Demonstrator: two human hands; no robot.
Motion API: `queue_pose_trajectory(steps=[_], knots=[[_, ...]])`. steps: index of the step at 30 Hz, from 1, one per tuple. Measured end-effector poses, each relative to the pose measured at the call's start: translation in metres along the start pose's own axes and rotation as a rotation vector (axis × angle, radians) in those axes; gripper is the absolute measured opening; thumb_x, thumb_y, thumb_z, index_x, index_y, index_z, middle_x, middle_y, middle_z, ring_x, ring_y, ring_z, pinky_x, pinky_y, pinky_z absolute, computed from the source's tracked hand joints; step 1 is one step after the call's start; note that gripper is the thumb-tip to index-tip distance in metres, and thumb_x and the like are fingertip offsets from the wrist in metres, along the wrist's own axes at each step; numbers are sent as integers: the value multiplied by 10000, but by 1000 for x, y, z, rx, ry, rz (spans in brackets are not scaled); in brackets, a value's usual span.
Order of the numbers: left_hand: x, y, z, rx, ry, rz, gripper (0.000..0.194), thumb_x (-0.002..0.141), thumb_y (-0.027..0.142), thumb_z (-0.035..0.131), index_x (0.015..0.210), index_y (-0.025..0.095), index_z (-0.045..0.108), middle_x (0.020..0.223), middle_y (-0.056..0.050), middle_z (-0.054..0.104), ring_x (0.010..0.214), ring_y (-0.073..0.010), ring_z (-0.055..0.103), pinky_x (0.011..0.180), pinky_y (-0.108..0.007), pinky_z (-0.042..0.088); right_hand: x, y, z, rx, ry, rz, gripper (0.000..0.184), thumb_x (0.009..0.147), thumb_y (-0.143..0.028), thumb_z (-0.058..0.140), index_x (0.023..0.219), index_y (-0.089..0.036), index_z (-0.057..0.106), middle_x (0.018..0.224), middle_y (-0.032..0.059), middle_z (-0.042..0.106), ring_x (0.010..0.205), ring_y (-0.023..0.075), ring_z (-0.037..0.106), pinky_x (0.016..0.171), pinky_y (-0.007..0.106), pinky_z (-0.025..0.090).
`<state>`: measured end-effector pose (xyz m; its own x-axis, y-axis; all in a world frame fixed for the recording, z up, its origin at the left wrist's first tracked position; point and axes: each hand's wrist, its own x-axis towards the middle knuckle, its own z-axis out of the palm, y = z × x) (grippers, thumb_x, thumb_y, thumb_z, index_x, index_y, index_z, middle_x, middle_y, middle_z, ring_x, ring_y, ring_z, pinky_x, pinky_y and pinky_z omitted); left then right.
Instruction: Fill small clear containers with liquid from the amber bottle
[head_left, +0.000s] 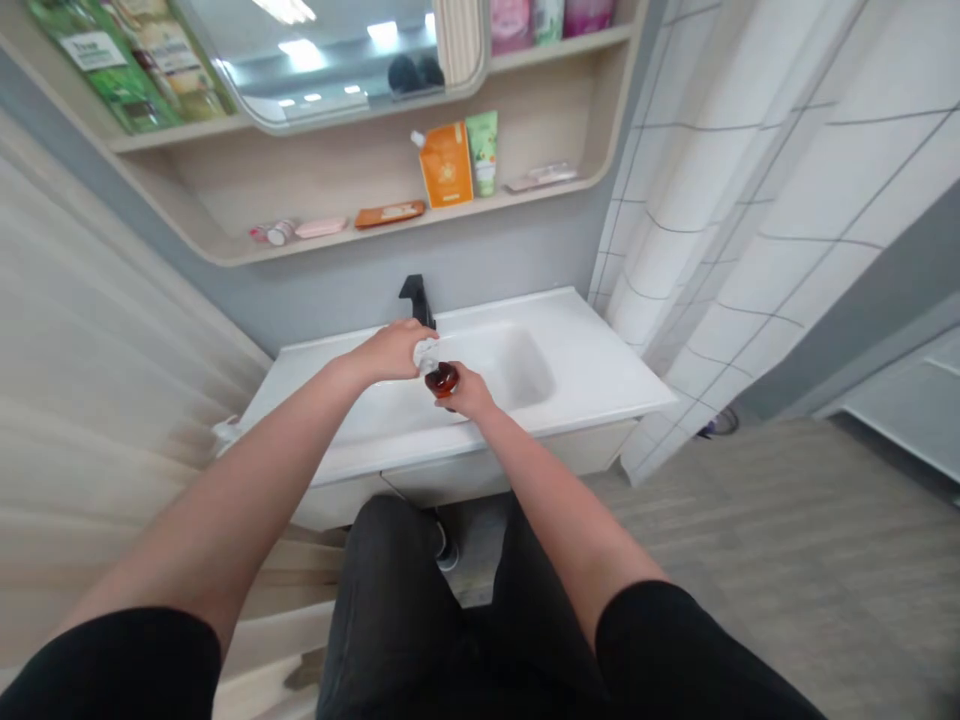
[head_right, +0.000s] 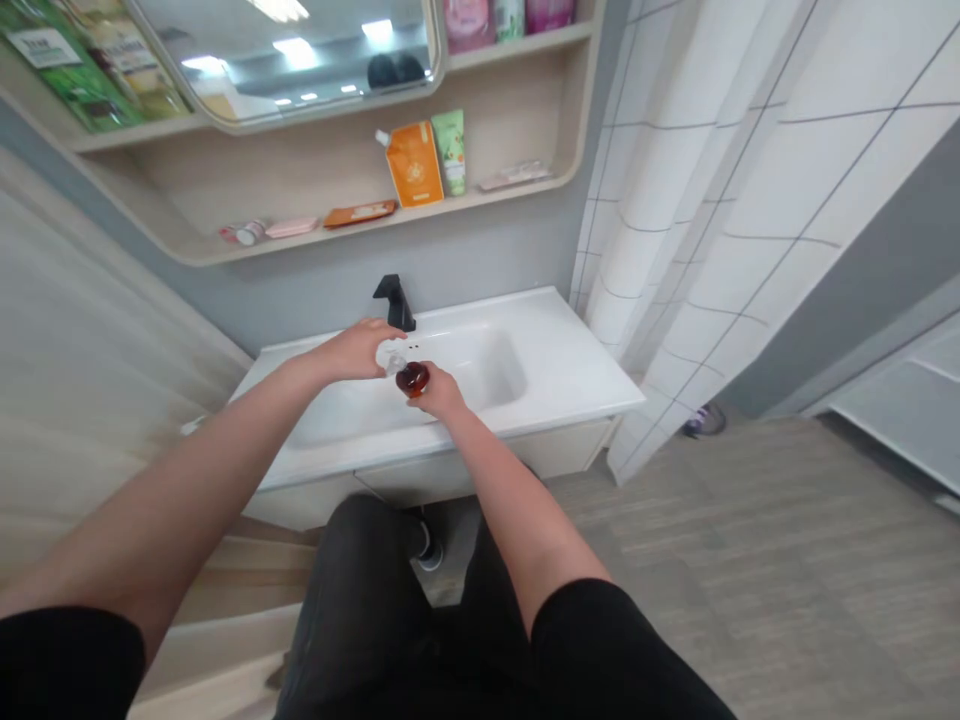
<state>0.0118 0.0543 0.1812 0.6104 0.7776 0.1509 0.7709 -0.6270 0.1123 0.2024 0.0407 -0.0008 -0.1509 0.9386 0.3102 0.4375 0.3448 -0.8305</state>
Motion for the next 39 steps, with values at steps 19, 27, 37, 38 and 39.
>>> queue_pose_trajectory(steps=[19, 27, 37, 38, 39], knots=[[39, 5, -15, 109, -131, 57, 817, 577, 289, 819, 1392, 268, 755, 1257, -110, 745, 1194, -383, 659, 1060, -452, 555, 1, -4, -5, 60, 80, 44, 867, 616, -288, 1016, 1392, -253, 630, 1268, 60, 807, 1181, 311, 770, 1064, 449, 598], [46, 8, -16, 115, -140, 51, 813, 556, 267, 839, 1366, 283, 770, 1221, -107, 742, 1141, -382, 669, 1033, -460, 560, 2, 0, -4, 71, 89, 46, 882, 622, -295, 1015, 1411, -253, 625, 1261, 58, 807, 1176, 311, 769, 1052, 440, 600], [47, 42, -35, 309, -283, 18, 848, 680, 303, 797, 1518, 273, 676, 1374, -112, 708, 1269, -341, 642, 1093, -389, 525, 1, -2, -6, 91, 105, 41, 843, 613, -306, 1012, 1369, -255, 640, 1235, 46, 808, 1130, 302, 771, 1041, 445, 605], [47, 44, -36, 318, -289, 16, 837, 693, 304, 793, 1521, 271, 675, 1380, -116, 707, 1281, -344, 637, 1094, -389, 524, 1, -2, -6, 92, 105, 42, 844, 614, -304, 1009, 1370, -257, 638, 1237, 45, 807, 1131, 302, 771, 1043, 448, 605], [48, 45, -36, 326, -292, 19, 825, 704, 306, 789, 1520, 270, 676, 1381, -118, 707, 1289, -346, 634, 1094, -391, 523, 1, -2, -6, 94, 104, 42, 846, 615, -302, 1007, 1373, -259, 635, 1240, 45, 807, 1132, 302, 770, 1047, 450, 604]])
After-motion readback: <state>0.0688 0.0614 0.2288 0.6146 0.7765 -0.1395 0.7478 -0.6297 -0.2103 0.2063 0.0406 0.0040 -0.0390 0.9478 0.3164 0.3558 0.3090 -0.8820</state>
